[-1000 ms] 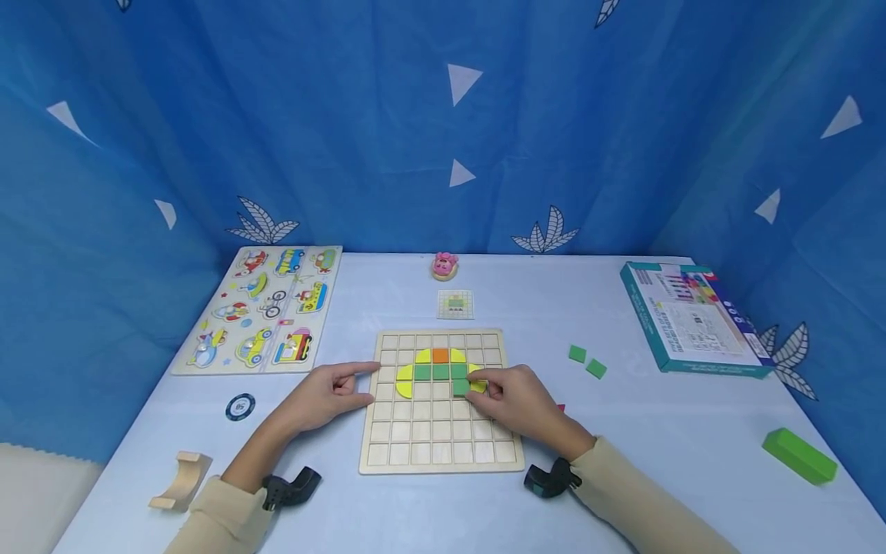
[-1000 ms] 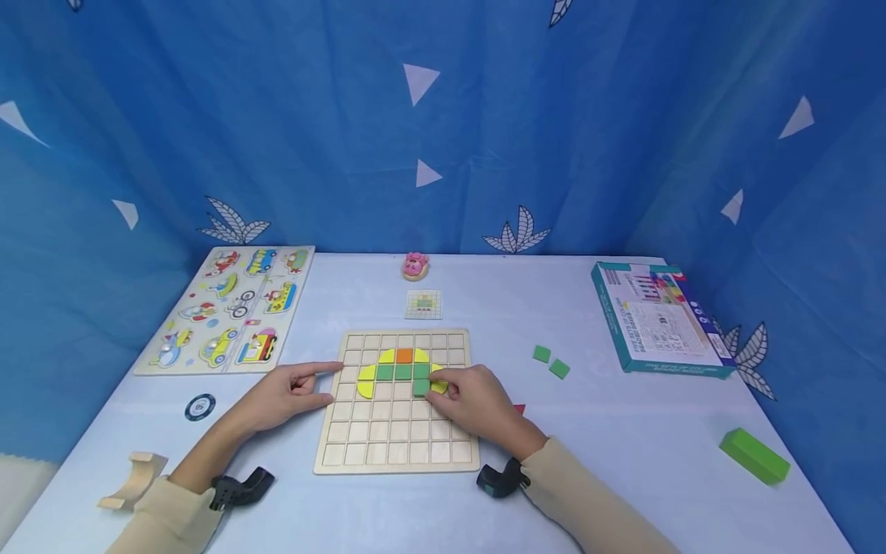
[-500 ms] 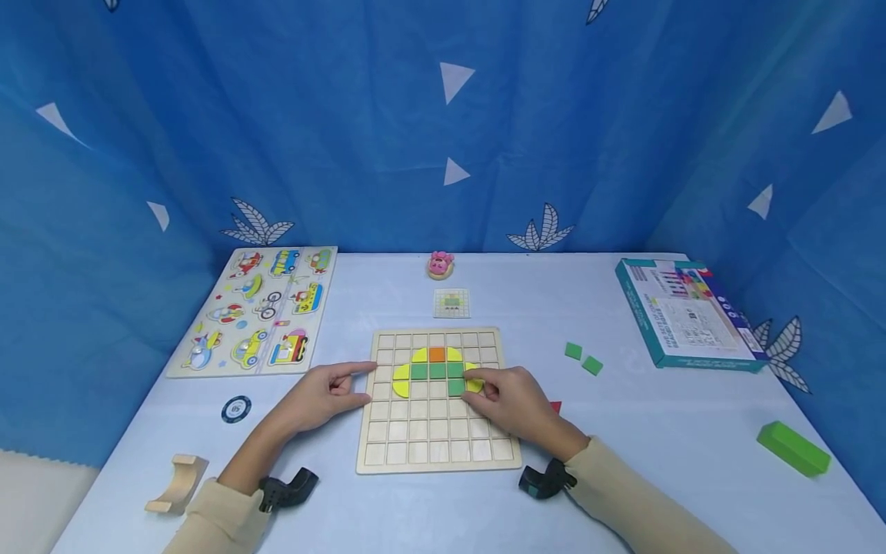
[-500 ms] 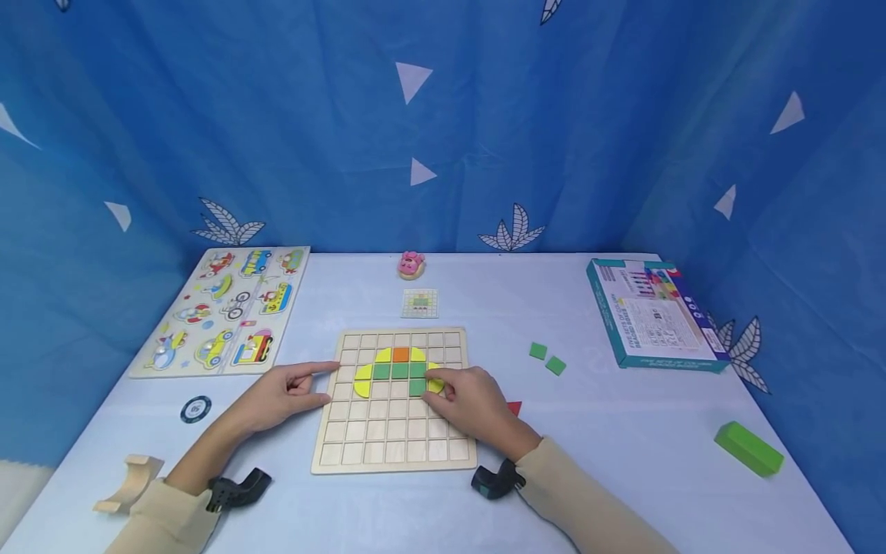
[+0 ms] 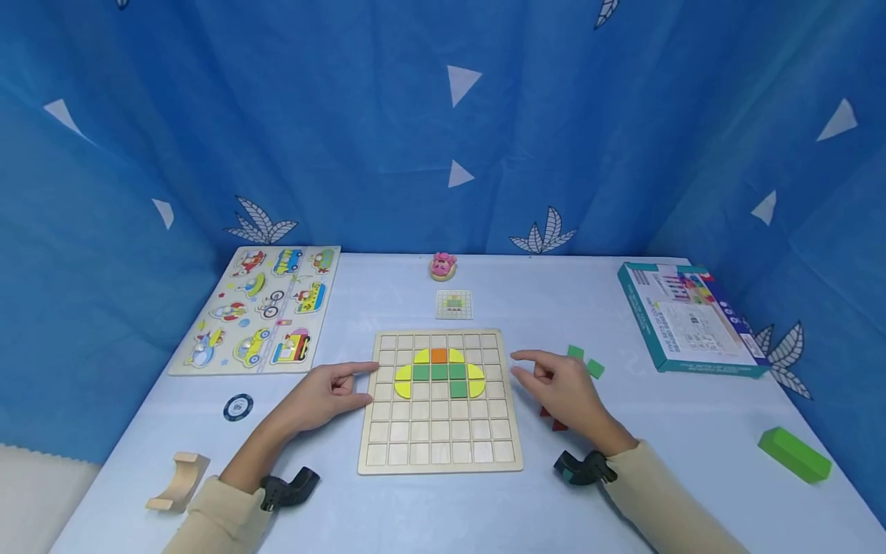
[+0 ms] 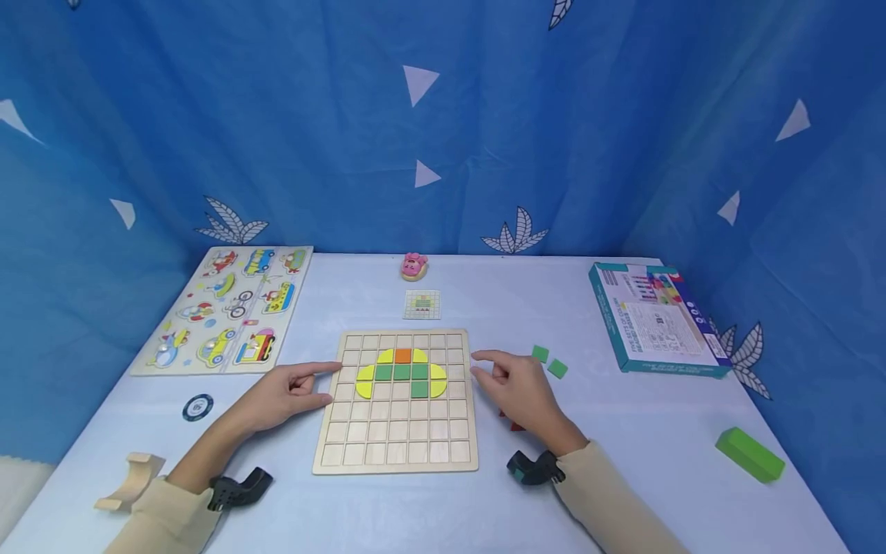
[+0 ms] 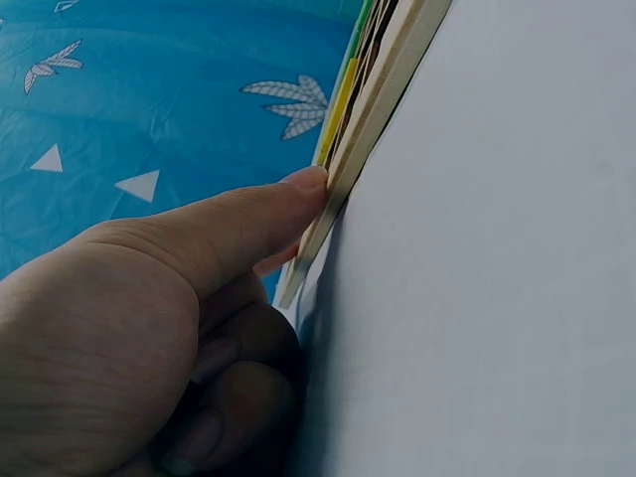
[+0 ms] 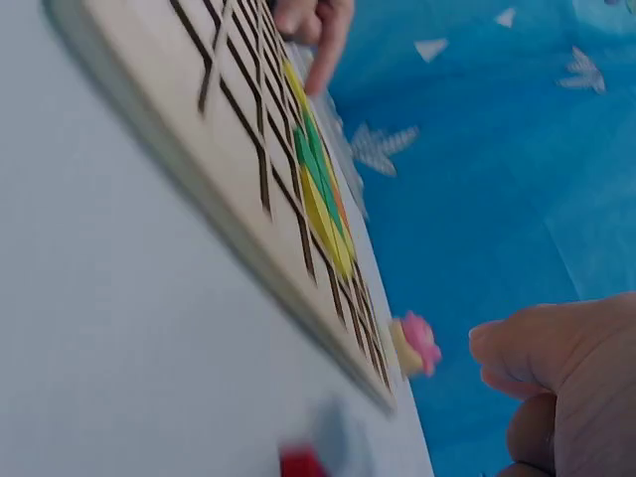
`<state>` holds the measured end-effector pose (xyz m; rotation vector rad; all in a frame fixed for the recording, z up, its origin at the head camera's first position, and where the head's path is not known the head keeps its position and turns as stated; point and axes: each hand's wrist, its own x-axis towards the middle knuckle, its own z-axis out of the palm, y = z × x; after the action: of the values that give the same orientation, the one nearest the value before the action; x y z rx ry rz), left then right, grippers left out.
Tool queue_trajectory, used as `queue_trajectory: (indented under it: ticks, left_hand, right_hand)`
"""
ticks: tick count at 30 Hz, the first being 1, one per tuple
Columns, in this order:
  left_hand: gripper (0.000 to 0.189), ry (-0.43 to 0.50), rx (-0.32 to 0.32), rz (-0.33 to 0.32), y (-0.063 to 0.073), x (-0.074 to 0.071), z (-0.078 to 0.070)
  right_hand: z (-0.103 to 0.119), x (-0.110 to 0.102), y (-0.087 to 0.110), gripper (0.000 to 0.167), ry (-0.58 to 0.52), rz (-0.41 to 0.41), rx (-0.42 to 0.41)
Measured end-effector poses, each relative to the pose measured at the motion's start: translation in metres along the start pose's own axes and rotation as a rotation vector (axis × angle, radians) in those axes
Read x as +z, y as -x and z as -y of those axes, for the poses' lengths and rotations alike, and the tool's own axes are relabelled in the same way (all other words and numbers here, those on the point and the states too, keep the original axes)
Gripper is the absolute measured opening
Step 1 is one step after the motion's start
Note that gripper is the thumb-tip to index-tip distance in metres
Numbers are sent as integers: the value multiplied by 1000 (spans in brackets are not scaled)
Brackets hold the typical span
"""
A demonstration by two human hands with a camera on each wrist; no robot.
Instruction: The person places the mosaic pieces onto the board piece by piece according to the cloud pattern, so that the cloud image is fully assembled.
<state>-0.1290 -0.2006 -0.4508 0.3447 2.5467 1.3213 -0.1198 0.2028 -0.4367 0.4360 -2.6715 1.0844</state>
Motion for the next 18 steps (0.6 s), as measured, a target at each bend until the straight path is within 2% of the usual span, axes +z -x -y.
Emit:
queue_trajectory:
  ticks: [8,13,18]
  left_hand:
    - [51,-13,4,-3,-1,0,2]
    - [52,-15,-6,1,-2,1,3]
    - [52,-13,-3,5,-2,0,4]
  right_hand:
    - [-39,-41,21,29,128,-131,98]
    - [-57,-63,35,30,212,-111,179]
    - [-69,-67,41,35,247,-86,227]
